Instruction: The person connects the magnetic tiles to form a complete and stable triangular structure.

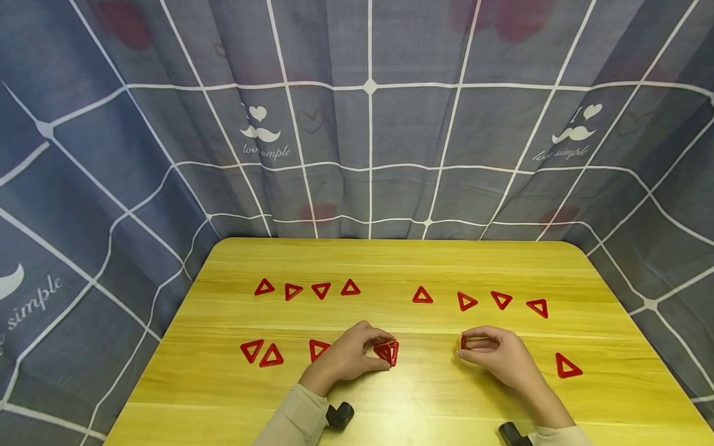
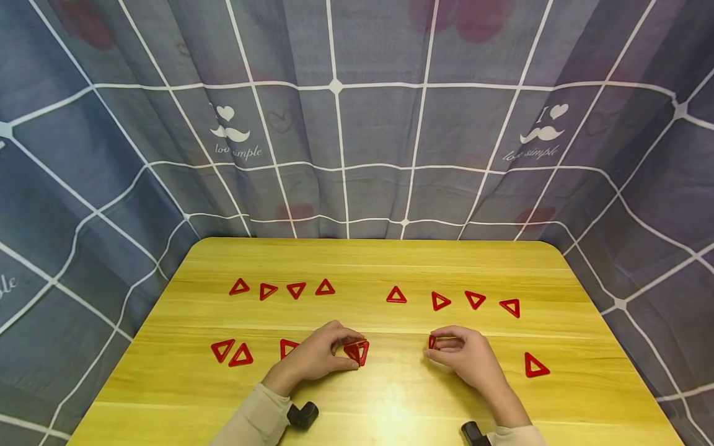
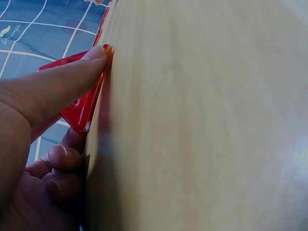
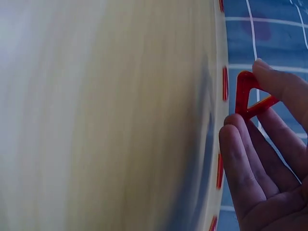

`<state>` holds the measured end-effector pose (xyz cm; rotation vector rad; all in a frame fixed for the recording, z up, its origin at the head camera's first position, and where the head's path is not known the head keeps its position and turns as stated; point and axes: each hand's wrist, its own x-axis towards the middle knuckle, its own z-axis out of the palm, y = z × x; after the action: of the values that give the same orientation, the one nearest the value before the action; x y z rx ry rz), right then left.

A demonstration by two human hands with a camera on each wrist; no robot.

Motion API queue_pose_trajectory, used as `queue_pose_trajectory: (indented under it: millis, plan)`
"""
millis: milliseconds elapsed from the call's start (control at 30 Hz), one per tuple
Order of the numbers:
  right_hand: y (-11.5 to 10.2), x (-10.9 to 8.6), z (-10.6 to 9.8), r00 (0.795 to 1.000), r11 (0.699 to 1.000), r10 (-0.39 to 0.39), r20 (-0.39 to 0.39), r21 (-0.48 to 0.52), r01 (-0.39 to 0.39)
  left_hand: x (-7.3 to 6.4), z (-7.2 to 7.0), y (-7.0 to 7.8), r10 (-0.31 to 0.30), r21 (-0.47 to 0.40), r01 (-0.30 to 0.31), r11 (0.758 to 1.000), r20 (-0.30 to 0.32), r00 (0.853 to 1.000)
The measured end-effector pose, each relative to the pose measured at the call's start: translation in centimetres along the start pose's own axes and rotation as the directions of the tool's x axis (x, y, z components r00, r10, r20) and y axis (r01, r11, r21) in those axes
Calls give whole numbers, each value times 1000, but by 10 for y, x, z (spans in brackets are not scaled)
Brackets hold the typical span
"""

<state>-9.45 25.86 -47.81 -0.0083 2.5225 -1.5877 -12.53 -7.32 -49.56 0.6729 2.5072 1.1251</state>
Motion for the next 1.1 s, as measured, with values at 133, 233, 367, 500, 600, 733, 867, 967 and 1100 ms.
queue_pose_trajectory:
  millis: [133, 233, 367, 500, 600, 733, 867, 967, 1100]
  plan:
    - [-4, 5, 18, 999, 1000, -7, 52, 17, 7, 0, -1, 1, 0, -2, 0, 1000, -1, 1000]
    - [-8, 8, 31, 997, 1000, -22, 71, 13, 21, 0, -1, 1, -1, -5, 1, 1000, -1, 1000]
    - [-15, 12, 47, 995, 998, -60, 80, 10, 60, -1, -1, 2, -3, -4, 3, 1000, -4, 1000]
    - [-20, 15, 61, 989, 995, -103, 107, 5, 103, 0, -1, 2, -3, 6, 3, 1000, -7, 1000]
    - [-24, 16, 70, 982, 991, -132, 137, -8, 134, 0, -1, 2, -1, 18, 1, 1000, -8, 1000]
    - [-28, 19, 80, 974, 987, -156, 163, -15, 161, 0, -1, 1, -2, 31, 2, 1000, -8, 1000]
    - [-33, 22, 89, 974, 986, -160, 163, -13, 164, -1, -1, 2, 4, 30, -4, 1000, -9, 1000]
    - [-37, 23, 94, 972, 985, -164, 168, -18, 170, -1, -1, 2, 8, 25, -8, 1000, -13, 1000]
    - [-40, 24, 98, 969, 982, -173, 176, -42, 183, 0, -2, 2, 17, 26, -16, 1000, -21, 1000]
